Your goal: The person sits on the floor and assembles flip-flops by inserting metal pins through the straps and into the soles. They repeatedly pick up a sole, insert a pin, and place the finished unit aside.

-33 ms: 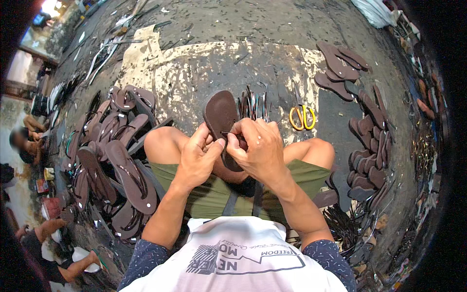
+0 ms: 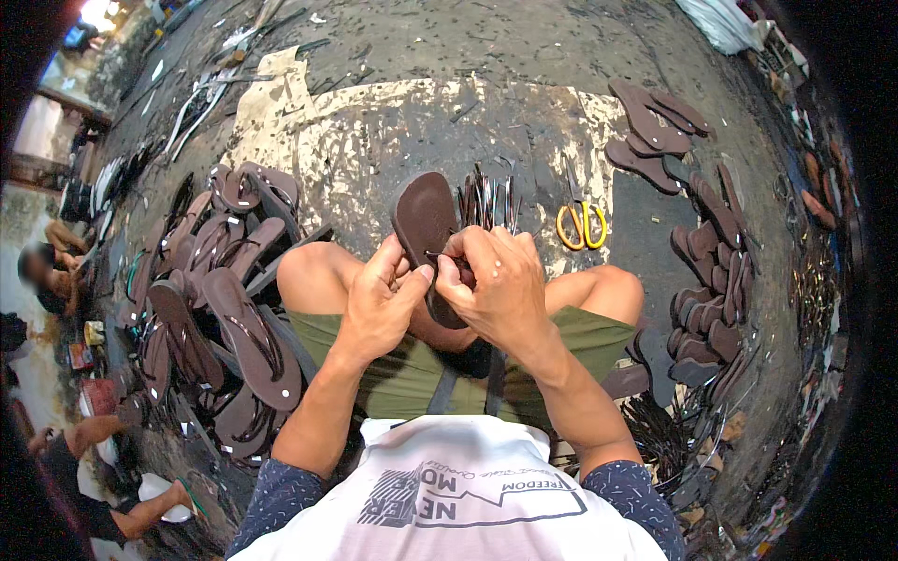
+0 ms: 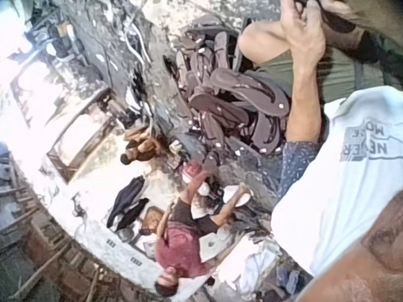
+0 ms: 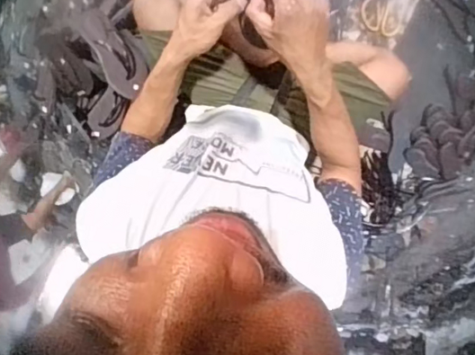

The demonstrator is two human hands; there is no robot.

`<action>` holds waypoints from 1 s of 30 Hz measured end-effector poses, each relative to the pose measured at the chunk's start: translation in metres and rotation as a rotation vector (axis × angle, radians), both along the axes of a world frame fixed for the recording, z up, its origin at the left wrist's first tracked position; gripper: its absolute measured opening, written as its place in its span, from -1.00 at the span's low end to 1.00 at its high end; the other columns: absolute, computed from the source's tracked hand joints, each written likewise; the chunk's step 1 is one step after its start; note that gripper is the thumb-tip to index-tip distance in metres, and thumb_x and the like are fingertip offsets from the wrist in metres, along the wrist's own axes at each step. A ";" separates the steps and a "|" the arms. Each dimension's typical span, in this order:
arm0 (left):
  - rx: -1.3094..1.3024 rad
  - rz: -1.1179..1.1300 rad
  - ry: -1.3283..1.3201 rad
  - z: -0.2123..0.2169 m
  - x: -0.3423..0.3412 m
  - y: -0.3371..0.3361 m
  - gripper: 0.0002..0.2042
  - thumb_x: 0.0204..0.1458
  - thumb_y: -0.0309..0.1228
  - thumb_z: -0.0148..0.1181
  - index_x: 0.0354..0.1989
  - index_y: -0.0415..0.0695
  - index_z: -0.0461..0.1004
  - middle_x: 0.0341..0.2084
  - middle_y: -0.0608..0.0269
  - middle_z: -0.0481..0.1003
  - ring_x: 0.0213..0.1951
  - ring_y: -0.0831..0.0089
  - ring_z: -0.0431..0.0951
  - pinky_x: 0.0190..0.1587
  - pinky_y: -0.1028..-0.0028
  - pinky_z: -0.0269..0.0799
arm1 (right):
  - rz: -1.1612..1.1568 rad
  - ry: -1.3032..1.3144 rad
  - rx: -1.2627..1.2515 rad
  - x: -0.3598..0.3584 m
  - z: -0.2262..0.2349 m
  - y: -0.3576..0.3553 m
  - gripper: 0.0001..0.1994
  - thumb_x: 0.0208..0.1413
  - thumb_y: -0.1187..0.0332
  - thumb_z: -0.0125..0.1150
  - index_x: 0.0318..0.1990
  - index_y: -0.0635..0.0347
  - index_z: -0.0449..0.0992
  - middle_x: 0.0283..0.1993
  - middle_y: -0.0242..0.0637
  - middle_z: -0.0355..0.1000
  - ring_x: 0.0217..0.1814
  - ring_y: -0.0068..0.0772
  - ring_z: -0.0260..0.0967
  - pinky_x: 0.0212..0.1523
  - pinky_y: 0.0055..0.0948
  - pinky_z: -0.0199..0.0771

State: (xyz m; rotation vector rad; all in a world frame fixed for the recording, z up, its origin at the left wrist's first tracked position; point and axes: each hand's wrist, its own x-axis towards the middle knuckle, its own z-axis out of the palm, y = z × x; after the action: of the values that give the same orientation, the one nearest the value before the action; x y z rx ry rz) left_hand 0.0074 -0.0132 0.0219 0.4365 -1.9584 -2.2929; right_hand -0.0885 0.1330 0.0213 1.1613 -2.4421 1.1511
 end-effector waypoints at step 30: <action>0.207 0.306 0.140 -0.026 -0.029 -0.008 -0.59 0.29 -0.57 0.07 0.31 -0.26 0.28 -0.02 0.27 0.53 -0.05 0.55 0.53 0.00 0.52 0.49 | -0.010 -0.101 -0.238 -0.022 -0.003 0.007 -0.63 0.04 0.30 0.46 0.02 0.10 0.63 0.16 -0.12 0.51 0.17 -0.07 0.45 0.19 -0.17 0.36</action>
State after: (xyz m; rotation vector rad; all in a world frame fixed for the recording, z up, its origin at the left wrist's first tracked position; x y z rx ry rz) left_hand -0.0216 -0.0216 -0.0043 0.5353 -1.4811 -2.2648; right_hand -0.1107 0.1398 0.0181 1.0427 -2.2981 1.4832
